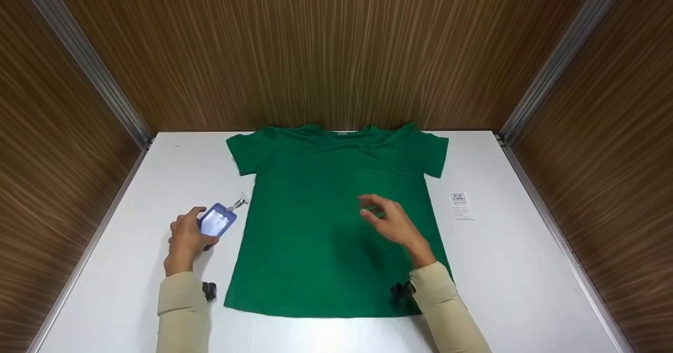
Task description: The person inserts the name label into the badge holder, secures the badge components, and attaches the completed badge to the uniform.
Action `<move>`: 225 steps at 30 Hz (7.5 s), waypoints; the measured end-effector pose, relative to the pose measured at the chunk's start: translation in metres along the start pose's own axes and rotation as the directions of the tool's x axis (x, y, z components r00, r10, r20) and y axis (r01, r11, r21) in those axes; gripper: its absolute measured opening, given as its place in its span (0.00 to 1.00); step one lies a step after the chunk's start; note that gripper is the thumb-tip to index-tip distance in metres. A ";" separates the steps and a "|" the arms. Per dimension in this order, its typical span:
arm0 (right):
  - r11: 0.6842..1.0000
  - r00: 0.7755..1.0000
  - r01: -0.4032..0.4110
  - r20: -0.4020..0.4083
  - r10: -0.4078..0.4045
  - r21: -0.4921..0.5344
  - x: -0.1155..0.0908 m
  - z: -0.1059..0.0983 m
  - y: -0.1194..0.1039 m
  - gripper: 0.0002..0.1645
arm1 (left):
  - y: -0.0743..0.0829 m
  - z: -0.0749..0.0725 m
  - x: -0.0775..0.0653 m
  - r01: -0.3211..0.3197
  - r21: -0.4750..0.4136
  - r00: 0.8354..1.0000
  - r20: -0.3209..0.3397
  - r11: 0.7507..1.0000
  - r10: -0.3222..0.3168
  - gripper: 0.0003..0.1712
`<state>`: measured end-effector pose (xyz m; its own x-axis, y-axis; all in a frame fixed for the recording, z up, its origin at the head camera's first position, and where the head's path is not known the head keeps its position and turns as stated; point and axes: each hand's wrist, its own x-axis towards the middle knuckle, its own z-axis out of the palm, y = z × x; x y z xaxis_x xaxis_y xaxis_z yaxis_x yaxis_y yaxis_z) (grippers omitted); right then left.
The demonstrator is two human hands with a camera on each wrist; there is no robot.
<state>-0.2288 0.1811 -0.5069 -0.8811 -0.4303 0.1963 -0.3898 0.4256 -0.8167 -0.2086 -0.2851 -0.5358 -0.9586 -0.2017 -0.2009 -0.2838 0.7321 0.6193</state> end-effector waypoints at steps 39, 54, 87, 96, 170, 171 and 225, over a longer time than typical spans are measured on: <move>0.999 0.999 -0.032 -0.017 0.032 0.020 0.000 -0.013 -0.004 0.23 | 0.073 0.012 -0.014 -0.338 -0.241 0.933 0.039 0.910 0.357 0.23; 0.999 0.999 -0.032 0.005 0.031 0.021 -0.001 -0.009 -0.009 0.23 | 0.113 0.044 -0.018 -0.369 -0.270 0.903 0.122 0.889 0.412 0.18; 1.000 0.995 -0.021 0.097 0.021 -0.005 -0.001 0.004 -0.012 0.18 | 0.146 0.083 -0.023 -0.488 -0.316 0.811 0.183 0.814 0.556 0.17; 1.000 0.991 -0.019 0.130 0.022 -0.024 0.000 0.005 -0.009 0.16 | 0.146 0.085 -0.024 -0.500 -0.330 0.794 0.195 0.801 0.576 0.17; 0.970 0.983 -0.176 0.089 0.163 0.165 0.002 0.006 -0.008 0.16 | 0.152 0.088 -0.025 -0.616 -0.380 0.701 0.134 0.690 0.700 0.10; 0.968 0.981 -0.181 0.099 0.166 0.176 0.002 0.005 -0.009 0.16 | 0.152 0.088 -0.025 -0.616 -0.380 0.701 0.136 0.690 0.700 0.10; 0.894 0.981 -0.194 0.056 0.188 0.405 0.003 0.011 -0.017 0.10 | 0.187 0.119 -0.049 -0.615 -0.401 0.722 0.060 0.679 0.690 0.15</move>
<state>-0.2214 0.1636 -0.4982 -0.9221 -0.3868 0.0085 -0.0686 0.1417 -0.9875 -0.2124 -0.0605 -0.5003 -0.8862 0.3986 0.2363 0.3881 0.3599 0.8484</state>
